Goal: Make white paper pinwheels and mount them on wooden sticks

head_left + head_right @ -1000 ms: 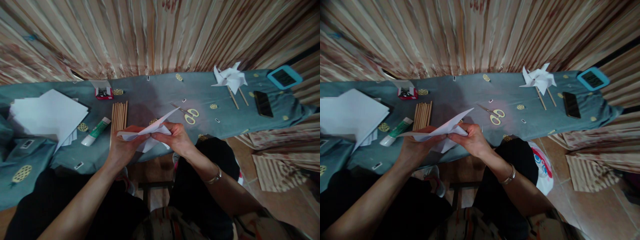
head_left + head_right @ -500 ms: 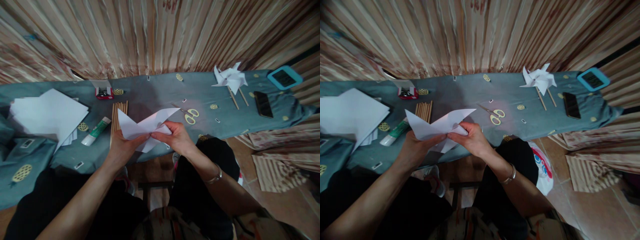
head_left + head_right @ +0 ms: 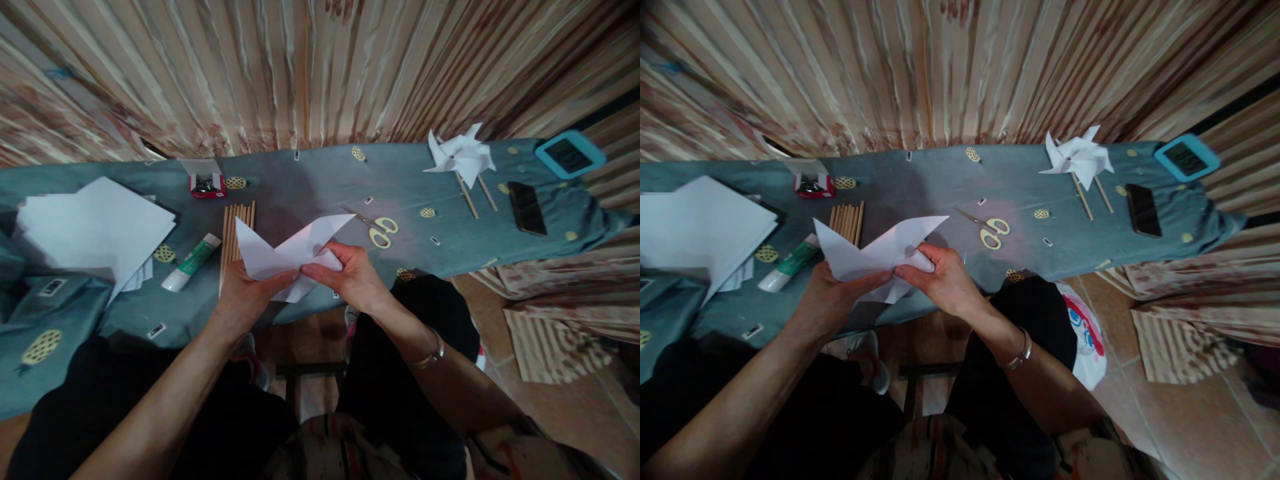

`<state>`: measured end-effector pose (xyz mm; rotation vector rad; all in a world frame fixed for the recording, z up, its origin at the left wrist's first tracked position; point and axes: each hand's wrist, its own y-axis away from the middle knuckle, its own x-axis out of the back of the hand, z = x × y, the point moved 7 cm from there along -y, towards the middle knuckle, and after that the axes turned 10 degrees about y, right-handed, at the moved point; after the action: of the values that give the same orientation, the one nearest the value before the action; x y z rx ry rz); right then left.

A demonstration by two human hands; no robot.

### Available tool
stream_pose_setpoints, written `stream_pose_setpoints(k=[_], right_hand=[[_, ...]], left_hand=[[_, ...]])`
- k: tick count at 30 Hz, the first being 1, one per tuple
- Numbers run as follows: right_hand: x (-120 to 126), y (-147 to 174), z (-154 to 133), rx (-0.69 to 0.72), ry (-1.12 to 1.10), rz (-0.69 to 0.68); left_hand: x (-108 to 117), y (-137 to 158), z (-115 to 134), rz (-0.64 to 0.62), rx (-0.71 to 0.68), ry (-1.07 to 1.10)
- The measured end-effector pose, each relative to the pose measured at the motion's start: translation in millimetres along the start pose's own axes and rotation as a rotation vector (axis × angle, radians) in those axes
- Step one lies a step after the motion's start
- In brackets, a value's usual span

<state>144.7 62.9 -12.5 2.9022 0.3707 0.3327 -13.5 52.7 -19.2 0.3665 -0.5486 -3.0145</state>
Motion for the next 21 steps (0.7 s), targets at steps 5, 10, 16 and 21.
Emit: stream_pose_setpoints(k=[5, 10, 16, 21], right_hand=[[-0.5, 0.1, -1.9, 0.002, -0.008, 0.008], [1.0, 0.3, -1.9, 0.002, 0.014, 0.03], [0.4, 1.0, -2.5, 0.018, 0.028, 0.013], [2.6, 1.2, 1.0, 0.074, 0.177, 0.054]], left_hand=[[1.3, -0.1, -2.1, 0.0, 0.022, -0.002], [0.5, -1.9, -1.7, 0.007, 0.003, 0.021], [0.6, -4.4, -2.2, 0.003, -0.015, 0.043], [1.9, -5.1, -9.3, -0.026, 0.001, 0.042]])
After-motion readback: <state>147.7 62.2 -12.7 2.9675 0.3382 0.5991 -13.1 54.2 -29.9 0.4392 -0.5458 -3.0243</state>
